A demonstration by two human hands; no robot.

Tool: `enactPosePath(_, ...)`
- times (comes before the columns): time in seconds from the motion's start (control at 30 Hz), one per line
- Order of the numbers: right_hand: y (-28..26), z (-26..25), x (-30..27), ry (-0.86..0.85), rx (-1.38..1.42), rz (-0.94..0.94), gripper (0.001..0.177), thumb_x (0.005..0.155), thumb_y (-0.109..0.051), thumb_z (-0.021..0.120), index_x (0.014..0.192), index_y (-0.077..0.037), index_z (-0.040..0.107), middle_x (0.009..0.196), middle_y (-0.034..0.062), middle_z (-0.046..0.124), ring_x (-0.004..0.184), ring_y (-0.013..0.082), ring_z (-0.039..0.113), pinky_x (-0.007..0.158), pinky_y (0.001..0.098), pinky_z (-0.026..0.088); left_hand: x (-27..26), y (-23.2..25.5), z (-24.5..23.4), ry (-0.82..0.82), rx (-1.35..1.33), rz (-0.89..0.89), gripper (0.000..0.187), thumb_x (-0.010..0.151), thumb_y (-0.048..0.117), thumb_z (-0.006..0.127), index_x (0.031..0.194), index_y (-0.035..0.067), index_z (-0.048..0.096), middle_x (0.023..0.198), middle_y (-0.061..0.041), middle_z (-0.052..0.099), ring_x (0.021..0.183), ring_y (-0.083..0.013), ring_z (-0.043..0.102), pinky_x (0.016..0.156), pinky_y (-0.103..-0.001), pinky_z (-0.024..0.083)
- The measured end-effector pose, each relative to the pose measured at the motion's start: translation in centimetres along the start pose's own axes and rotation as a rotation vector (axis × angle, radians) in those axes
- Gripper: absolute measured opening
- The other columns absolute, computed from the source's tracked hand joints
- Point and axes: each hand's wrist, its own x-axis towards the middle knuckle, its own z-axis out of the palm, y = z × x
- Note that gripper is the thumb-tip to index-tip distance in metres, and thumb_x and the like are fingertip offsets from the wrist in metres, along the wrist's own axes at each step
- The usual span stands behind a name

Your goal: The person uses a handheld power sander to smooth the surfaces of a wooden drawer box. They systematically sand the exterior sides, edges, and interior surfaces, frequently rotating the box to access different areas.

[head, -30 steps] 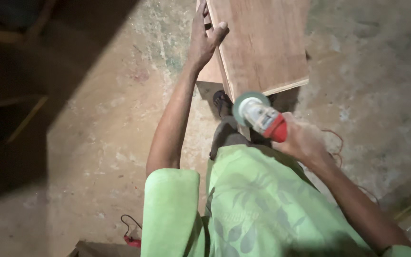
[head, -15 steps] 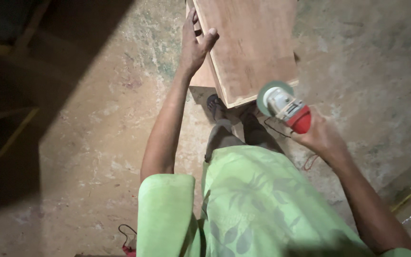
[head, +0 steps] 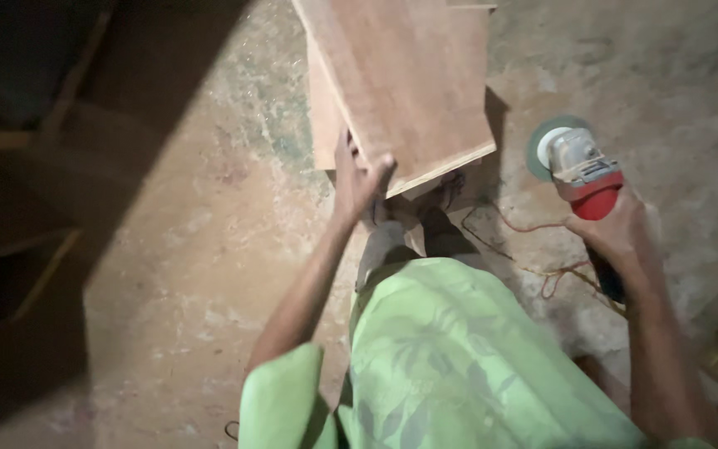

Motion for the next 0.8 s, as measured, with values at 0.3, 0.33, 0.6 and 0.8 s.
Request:
enactPosePath(0.3, 2.2, 1.9, -0.8, 0.014, 0.118, 0.077, 0.074, 0.065, -0.030, 0.086, 0.129, -0.001, 0.063, 0.115, 0.0256, 0.070, 0.105, 0.0433, 0.069, 0.086, 0.0500, 0.055, -7.7, 0.9, -0.8, -0.103, 0.050, -0.073, 0.079, 0.087, 0.012, 0.071, 0.153, -0.001, 0.031, 0.143, -0.023, 0.052, 0.132, -0.0364, 0.054, 0.108, -0.046, 0.048)
enactPosePath(0.33, 2.9, 1.9, -1.0, 0.024, 0.139, 0.067, 0.075, 0.065, -0.030, 0.086, 0.129, -0.001, 0.062, 0.116, 0.0257, 0.070, 0.106, 0.0432, 0.068, 0.086, 0.0499, 0.054, -8.2, 1.7, -1.1, -0.048, 0.265, 0.060, 0.075, 0.087, 0.011, 0.073, 0.150, -0.001, 0.035, 0.143, -0.025, 0.051, 0.133, -0.0388, 0.051, 0.110, -0.048, 0.045)
enactPosePath(0.6, 9.4, 2.8, 0.4, 0.050, 0.289, 0.083, 0.069, 0.068, -0.030, 0.086, 0.126, 0.001, 0.063, 0.114, 0.0244, 0.071, 0.104, 0.0369, 0.070, 0.086, 0.0473, 0.055, -2.4, 7.8, 5.8, -0.338, 0.944, 0.448, 0.066, 0.099, 0.030, 0.069, 0.154, 0.010, 0.040, 0.160, -0.014, 0.041, 0.154, -0.0334, 0.032, 0.128, -0.050, 0.025)
enactPosePath(0.8, 15.0, 3.2, 1.2, 0.043, 0.309, 0.168, 0.066, 0.070, -0.032, 0.087, 0.122, 0.002, 0.065, 0.111, 0.0239, 0.072, 0.101, 0.0355, 0.072, 0.085, 0.0469, 0.056, -2.7, 7.0, 14.5, -0.640, 1.218, 0.346, 0.084, 0.093, 0.041, 0.063, 0.161, 0.009, 0.026, 0.170, -0.014, 0.018, 0.158, -0.0307, 0.012, 0.128, -0.054, 0.009)
